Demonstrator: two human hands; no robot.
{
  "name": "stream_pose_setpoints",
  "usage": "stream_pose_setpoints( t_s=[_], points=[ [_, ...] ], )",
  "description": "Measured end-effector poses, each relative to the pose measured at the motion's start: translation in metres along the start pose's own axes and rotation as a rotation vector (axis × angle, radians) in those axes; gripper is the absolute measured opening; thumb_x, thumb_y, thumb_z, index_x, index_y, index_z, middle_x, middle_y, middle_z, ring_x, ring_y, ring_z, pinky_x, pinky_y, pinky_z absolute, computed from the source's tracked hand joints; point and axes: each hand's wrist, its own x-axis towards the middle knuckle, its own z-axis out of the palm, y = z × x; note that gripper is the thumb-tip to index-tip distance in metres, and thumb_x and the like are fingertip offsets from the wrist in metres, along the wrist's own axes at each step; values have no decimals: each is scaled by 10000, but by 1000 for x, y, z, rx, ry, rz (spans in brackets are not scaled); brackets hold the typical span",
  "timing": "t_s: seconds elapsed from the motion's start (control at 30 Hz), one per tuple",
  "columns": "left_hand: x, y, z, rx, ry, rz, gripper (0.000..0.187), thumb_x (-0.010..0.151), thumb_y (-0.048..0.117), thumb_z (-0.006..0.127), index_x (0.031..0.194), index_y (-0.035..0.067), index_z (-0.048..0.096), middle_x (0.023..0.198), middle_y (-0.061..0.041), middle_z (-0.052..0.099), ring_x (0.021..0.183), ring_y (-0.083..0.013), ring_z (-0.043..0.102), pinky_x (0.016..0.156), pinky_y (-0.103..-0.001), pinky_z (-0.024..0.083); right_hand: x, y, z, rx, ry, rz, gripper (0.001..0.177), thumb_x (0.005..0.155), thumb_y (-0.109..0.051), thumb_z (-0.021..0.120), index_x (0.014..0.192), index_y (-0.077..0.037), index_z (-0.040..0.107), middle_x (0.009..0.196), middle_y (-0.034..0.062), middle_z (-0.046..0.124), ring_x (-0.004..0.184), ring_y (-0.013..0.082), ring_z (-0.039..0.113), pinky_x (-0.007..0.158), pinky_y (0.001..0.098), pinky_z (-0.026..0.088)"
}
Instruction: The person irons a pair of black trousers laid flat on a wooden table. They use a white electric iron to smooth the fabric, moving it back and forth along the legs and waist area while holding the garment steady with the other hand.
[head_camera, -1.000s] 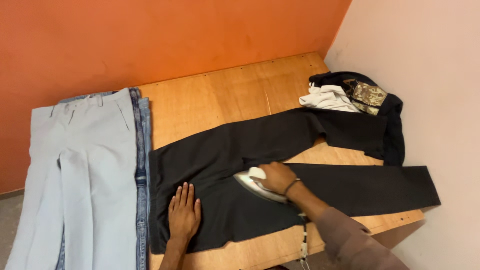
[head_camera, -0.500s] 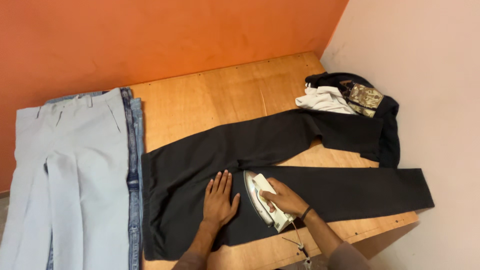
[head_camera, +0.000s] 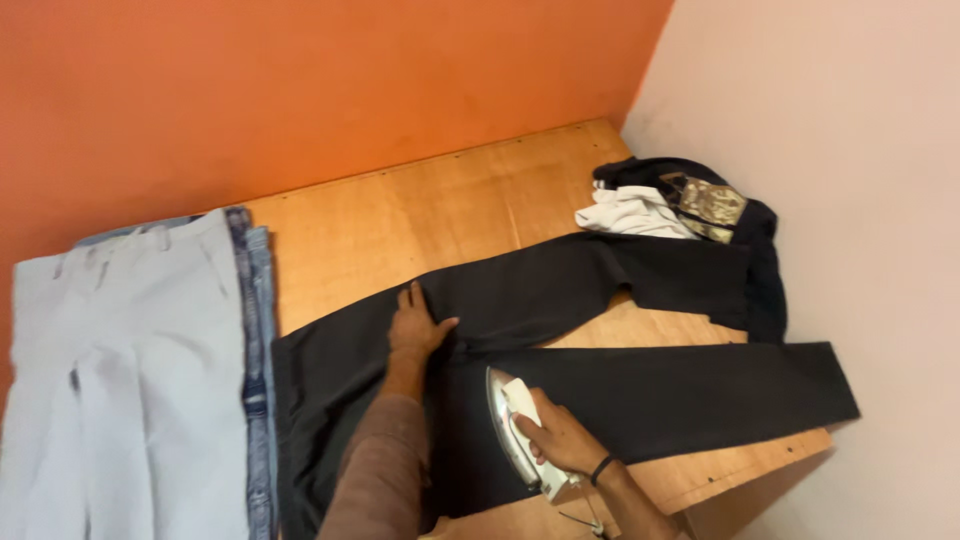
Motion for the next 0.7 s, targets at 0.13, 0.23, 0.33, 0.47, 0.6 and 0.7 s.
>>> stream_pose_setpoints(
  t_s=[0.13, 0.23, 0.33, 0.47, 0.6, 0.7],
  points=[
    [7, -12, -7, -42, -242, -124, 362, 986, 376, 605, 1225, 106, 632, 1250, -183, 665, 1146, -440, 653, 954, -545, 526, -7, 6, 10, 55, 34, -2, 317, 1028, -280, 550, 1192, -15, 498, 600, 69, 609, 486, 123, 597, 473, 296, 518],
    [5, -7, -25, -227, -7, -383, 328, 1063, 334, 558, 1252, 69, 598, 1226, -244, 666, 1120, -478, 657, 961, -561, 520, -6, 1, 8, -11, 61, -8, 354, 1015, -294, 531, 1270, -55, 478, 606, 48, 627, 482, 110, 619, 472, 287, 528],
    [-20, -9, -42, -392, 262, -403, 337, 1017, 264, 564, 1245, 16, 558, 1303, -250, 588, 1121, -490, 618, 938, -569, 507, -8, -1, 10, 25, 95, -6, 382, 1022, -282, 568, 1241, 24, 503, 618, 53, 645, 480, 116, 631, 456, 304, 529],
    [-85, 8, -52, -476, 571, 217, 486, 1009, 180, 593, 1387, -93, 456, 1467, -344, 404, 1312, -503, 475, 1078, -538, 439, -7, -7, 11, 60, 118, 33, 489, 983, -269, 578, 1390, -20, 471, 560, 80, 601, 452, 136, 602, 451, 311, 518],
    [-206, 7, -48, -290, 260, 381, 484, 932, 216, 643, 1364, 24, 544, 1518, -242, 450, 1428, -426, 428, 1162, -551, 324, 3, -14, 13, 50, 126, 33, 497, 986, -287, 590, 1387, -21, 465, 567, 76, 615, 479, 135, 635, 475, 299, 555],
    [-259, -15, -44, -82, -24, 355, 575, 919, 360, 589, 1427, 97, 530, 1546, -214, 393, 1465, -395, 286, 1145, -583, 169, 26, -21, 20, 47, 212, -52, 420, 980, -281, 598, 1268, 11, 510, 581, 88, 643, 487, 152, 665, 473, 316, 548]
  ],
)
